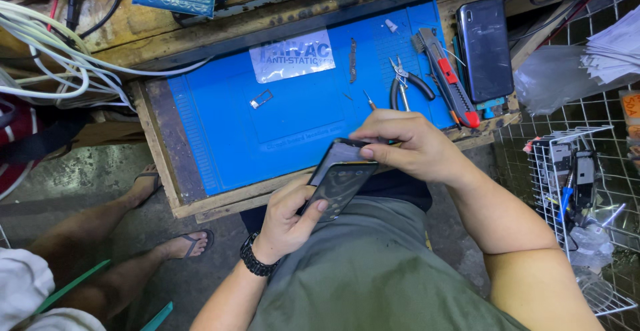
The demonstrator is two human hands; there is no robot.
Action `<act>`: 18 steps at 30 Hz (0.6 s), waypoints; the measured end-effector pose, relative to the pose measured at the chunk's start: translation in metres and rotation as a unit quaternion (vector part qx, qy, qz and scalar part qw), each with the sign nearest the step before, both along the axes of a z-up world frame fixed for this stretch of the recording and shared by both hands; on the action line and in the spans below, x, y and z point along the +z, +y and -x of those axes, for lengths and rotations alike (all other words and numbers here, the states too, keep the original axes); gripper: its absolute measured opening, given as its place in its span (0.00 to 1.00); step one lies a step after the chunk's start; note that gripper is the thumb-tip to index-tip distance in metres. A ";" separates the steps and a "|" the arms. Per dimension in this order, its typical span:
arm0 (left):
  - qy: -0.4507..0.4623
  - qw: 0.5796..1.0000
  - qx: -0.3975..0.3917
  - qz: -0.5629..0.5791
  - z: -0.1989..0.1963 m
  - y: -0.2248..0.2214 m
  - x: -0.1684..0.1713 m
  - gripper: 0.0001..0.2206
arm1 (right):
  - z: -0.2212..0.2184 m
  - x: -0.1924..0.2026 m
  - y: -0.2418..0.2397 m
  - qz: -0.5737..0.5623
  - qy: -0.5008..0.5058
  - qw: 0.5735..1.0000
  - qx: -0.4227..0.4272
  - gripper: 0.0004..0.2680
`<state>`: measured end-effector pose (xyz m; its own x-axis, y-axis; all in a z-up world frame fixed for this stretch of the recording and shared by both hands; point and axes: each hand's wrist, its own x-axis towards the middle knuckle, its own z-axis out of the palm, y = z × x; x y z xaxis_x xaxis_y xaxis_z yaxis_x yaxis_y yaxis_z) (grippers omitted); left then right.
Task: The person uses a screwdriver to tighten screws on a disassembled smartphone placed on a blue mat. They then test the phone's functionality by navigating the touchscreen and opening the camera app. Finally, they reassemble the device by aligning the back cover and pressing it into place.
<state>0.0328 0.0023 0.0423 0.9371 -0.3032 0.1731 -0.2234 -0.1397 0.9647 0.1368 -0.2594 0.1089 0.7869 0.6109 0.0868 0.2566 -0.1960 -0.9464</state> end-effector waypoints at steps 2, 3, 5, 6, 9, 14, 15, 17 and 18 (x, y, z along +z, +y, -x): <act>0.015 1.000 0.010 -0.005 0.001 0.001 -0.003 0.03 | -0.003 -0.002 -0.003 -0.004 0.004 1.000 0.012 0.07; 0.019 1.000 0.010 -0.002 0.001 0.002 -0.004 0.03 | -0.004 -0.003 -0.004 0.021 0.002 1.000 0.001 0.06; 0.020 1.000 0.009 0.013 0.001 0.002 -0.005 0.04 | 0.000 -0.005 -0.004 0.070 0.005 0.997 -0.025 0.05; 0.015 1.000 0.010 0.024 0.002 0.001 -0.007 0.04 | 0.002 -0.006 -0.004 0.077 0.000 0.996 -0.033 0.05; 0.060 0.997 0.013 0.046 0.005 0.002 -0.013 0.06 | 0.003 -0.008 -0.004 0.088 -0.015 0.995 -0.046 0.05; 0.155 0.980 0.013 0.127 0.012 0.006 -0.036 0.07 | 0.001 -0.013 -0.002 0.031 0.009 0.999 -0.021 0.06; 0.206 0.959 0.015 0.196 0.010 0.004 -0.039 0.08 | 0.004 -0.015 0.000 0.002 0.016 0.999 -0.042 0.07; 0.305 0.886 0.006 0.349 0.009 0.001 -0.038 0.11 | 0.014 -0.021 0.004 -0.055 0.033 0.995 -0.077 0.11; 0.351 0.833 -0.009 0.428 0.006 0.001 -0.035 0.12 | 0.015 -0.024 0.005 -0.064 0.008 0.996 -0.059 0.10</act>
